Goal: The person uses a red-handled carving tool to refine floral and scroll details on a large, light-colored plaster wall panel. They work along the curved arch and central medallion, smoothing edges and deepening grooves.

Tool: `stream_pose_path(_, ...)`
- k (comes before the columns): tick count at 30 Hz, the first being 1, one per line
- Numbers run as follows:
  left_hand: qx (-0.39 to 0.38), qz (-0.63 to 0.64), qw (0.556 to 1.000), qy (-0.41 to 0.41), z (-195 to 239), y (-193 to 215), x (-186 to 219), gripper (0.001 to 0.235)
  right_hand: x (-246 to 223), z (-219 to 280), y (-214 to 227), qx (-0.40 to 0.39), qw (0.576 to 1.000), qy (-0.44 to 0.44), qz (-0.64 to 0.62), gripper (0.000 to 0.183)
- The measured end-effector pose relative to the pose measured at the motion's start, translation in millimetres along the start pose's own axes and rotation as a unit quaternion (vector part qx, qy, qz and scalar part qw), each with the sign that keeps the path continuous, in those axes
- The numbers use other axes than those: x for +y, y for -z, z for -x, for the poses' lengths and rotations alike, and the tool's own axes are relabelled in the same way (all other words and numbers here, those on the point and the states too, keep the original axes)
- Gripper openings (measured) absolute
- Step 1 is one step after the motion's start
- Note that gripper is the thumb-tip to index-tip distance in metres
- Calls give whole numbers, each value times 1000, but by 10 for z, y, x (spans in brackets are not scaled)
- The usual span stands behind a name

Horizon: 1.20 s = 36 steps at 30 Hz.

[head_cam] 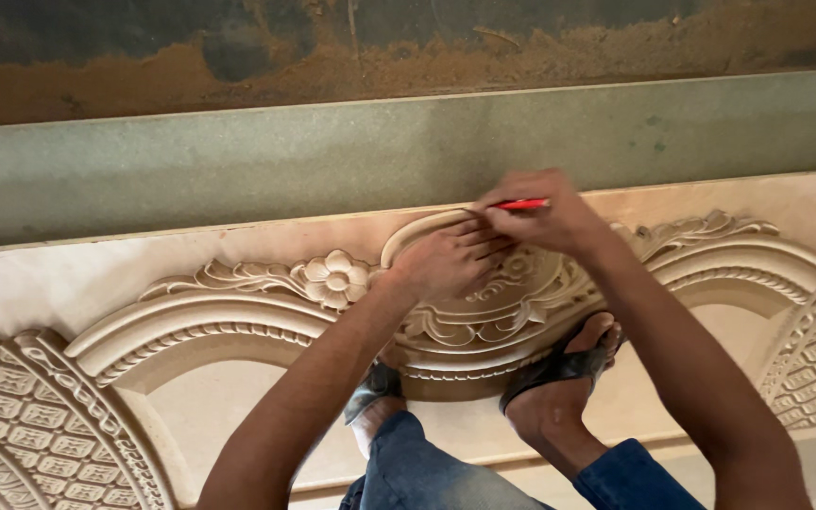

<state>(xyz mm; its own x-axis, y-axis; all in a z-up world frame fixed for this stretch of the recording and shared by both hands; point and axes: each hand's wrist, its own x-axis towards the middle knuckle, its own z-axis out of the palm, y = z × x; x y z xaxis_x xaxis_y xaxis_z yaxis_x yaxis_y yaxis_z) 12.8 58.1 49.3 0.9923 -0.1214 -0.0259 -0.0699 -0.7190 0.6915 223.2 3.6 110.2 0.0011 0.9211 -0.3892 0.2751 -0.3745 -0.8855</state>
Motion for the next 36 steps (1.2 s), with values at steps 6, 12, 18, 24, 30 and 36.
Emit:
stream_pose_path(6,59,-4,998,-23,19,-57,-23,50,-5,59,120,2,999,-20,-27,16)
stream_pose_path(12,-34,53,997,32,40,-93,-10,46,-99,-321,-333,-44,998,29,-42,16)
stream_pose_path(18,-2,21,1000,9,22,-101,-41,44,-75,-245,-142,-44,999,-23,-18,18)
stream_pose_path(24,-5,-4,1000,-13,9,-68,-19,57,29,104,201,12,998,-61,11,17)
stream_pose_path(30,-7,-5,1000,-21,-19,-112,-23,56,-9,244,251,101,994,-46,-26,16)
stream_pose_path(36,-14,-61,994,-92,-334,-102,-61,60,-40,254,312,90,996,-2,-9,16)
